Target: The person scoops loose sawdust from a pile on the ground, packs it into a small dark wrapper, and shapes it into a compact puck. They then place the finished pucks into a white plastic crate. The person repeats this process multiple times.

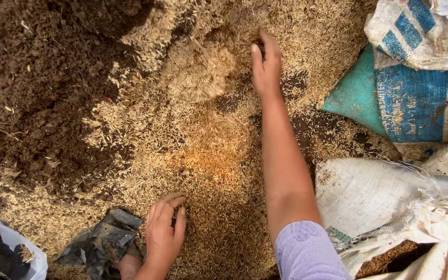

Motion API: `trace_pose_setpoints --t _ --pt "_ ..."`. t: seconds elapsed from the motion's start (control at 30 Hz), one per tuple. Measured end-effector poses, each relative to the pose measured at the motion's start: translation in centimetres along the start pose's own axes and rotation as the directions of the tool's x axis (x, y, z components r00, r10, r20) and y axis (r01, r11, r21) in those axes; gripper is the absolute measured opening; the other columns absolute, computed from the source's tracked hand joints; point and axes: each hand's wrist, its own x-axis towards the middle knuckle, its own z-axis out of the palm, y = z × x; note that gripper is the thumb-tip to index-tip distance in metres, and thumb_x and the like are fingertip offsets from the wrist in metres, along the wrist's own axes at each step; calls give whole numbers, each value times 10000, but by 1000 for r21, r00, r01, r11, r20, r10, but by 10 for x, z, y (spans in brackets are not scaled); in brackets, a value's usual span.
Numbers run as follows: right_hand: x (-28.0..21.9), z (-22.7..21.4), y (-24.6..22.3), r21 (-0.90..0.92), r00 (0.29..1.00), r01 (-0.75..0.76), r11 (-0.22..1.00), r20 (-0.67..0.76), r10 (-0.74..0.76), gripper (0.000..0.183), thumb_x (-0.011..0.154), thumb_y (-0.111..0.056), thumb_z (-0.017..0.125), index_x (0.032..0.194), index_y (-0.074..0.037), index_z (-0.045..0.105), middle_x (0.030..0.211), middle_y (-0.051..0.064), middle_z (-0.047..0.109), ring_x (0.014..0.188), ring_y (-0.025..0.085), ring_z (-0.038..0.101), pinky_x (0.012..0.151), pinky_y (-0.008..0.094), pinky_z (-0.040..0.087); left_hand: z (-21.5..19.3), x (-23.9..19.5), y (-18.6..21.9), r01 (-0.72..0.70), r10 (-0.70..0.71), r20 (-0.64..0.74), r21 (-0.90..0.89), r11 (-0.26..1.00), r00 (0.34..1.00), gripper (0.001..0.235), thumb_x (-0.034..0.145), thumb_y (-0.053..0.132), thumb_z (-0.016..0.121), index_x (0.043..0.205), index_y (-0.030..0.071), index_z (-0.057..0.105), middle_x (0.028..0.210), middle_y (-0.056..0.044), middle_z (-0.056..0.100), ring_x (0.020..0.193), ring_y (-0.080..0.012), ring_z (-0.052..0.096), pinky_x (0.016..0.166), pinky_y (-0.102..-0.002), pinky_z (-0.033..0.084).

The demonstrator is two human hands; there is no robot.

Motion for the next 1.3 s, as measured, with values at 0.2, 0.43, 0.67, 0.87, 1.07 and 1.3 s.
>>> trace_pose_setpoints --t 0.2,0.43,0.67,0.87,1.07,1.3 --pt "-59 38 -48 -176 896 -112 978 409 176 618 925 -568 626 1430 -212 613 1624 174 349 1495 364 283 1193 594 263 13 -5 6 -31 30 31 7 1000 999 209 913 112 641 1109 47 680 1244 -97 683 1147 -295 625 998 -422 474" --pt "-194 -51 -78 -230 665 9 973 728 166 632 925 -555 624 1415 -156 603 1633 122 390 1509 323 332 1221 553 283 10 -31 13 -132 129 50 53 990 990 213 908 101 652 1106 29 681 1228 -121 685 1161 -327 619 1025 -455 458" --pt "-319 -146 -45 -26 833 -325 945 465 299 596 947 -417 608 1472 -139 569 1531 137 517 1402 331 490 1184 506 371 -15 -69 -2 -305 305 78 -14 952 949 250 961 104 645 1199 30 661 1286 -160 662 1235 -352 614 1057 -445 476" --pt "-421 -166 -27 162 729 -644 748 -168 664 727 985 -341 537 1622 -118 264 1672 169 258 1484 354 335 1196 538 266 -8 -22 -9 -204 177 127 240 949 976 510 1018 335 615 1398 7 527 1472 -243 503 1398 -407 442 1153 -548 357" --pt "-454 -74 -44 47 699 -711 701 -63 713 841 953 -551 557 1595 -84 283 1634 214 279 1505 369 307 1225 515 291 95 4 24 1 -202 354 494 870 913 960 902 763 353 1640 188 140 1689 -221 64 1510 -509 13 1119 -666 86" --pt "-396 -102 -84 309 377 -910 278 332 865 879 903 -697 351 1625 -231 168 1670 167 171 1522 403 206 1180 621 260 110 -24 68 160 -157 419 28 987 894 937 907 705 475 1625 146 249 1658 -224 245 1535 -431 242 1217 -583 272"
